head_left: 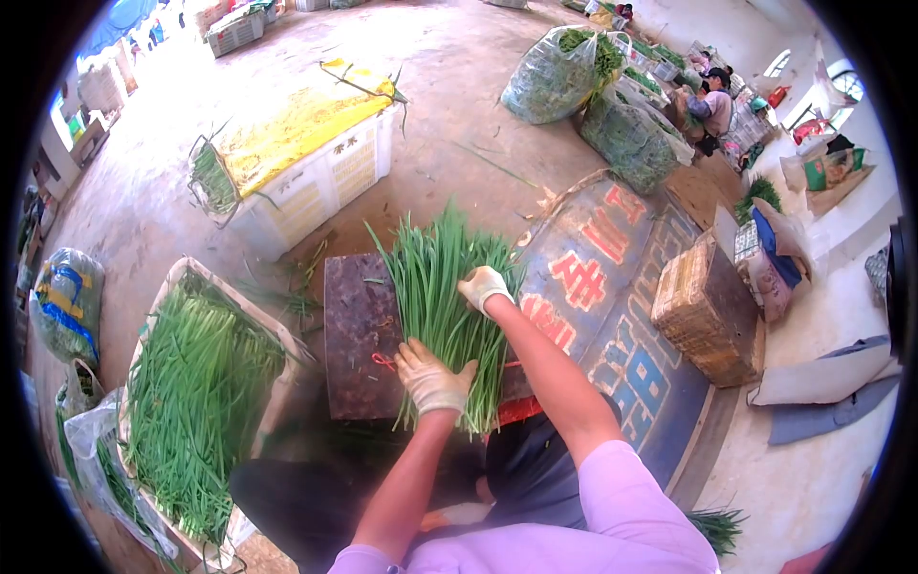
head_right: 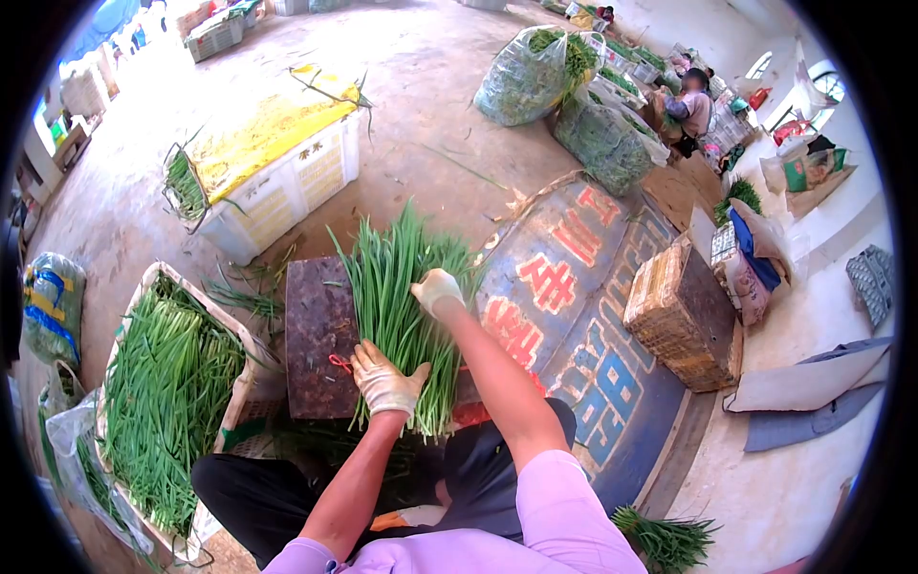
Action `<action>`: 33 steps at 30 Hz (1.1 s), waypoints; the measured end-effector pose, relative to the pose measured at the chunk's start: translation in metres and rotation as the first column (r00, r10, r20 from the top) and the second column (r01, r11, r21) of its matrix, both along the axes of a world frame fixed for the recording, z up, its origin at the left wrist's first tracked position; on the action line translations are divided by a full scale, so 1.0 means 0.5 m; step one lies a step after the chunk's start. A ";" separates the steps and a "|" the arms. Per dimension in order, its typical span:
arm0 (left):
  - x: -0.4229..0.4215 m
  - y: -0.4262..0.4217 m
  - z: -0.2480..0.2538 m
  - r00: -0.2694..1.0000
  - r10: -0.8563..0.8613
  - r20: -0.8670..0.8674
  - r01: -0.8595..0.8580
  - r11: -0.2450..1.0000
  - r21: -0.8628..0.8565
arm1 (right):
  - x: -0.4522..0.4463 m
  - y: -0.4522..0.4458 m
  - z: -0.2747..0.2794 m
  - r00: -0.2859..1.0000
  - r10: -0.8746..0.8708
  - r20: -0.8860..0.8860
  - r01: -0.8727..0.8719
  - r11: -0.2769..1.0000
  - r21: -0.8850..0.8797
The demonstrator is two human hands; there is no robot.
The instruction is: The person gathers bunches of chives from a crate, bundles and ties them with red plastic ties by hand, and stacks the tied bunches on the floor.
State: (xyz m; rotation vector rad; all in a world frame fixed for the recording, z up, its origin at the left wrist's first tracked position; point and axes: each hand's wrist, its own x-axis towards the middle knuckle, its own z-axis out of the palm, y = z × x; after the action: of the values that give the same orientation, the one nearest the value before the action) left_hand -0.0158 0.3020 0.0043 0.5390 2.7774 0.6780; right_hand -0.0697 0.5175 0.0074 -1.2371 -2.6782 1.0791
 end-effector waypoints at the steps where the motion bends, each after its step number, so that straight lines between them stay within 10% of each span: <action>1: 0.000 0.000 -0.002 1.000 -0.002 -0.003 0.002 1.000 -0.010 | -0.008 0.007 -0.002 0.998 0.008 0.057 -0.006 0.999 -0.041; 9: -0.001 0.001 -0.007 1.000 0.006 -0.011 -0.007 1.000 -0.025 | 0.050 -0.022 0.071 0.922 -0.298 -0.248 0.129 0.839 -0.529; 19: 0.002 0.003 -0.007 1.000 0.016 -0.011 -0.016 1.000 -0.008 | 0.132 -0.122 0.145 0.753 -0.046 -0.657 -0.275 0.884 -0.377; 33: 0.001 0.003 -0.002 1.000 0.011 0.001 -0.011 0.999 -0.048 | 0.132 -0.176 0.073 0.867 0.387 -0.314 -0.435 0.895 -0.100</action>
State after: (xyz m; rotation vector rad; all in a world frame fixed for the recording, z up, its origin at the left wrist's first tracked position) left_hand -0.0152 0.3033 0.0035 0.5143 2.7893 0.6126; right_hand -0.0034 0.4296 0.0441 -0.4583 -2.7228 1.4269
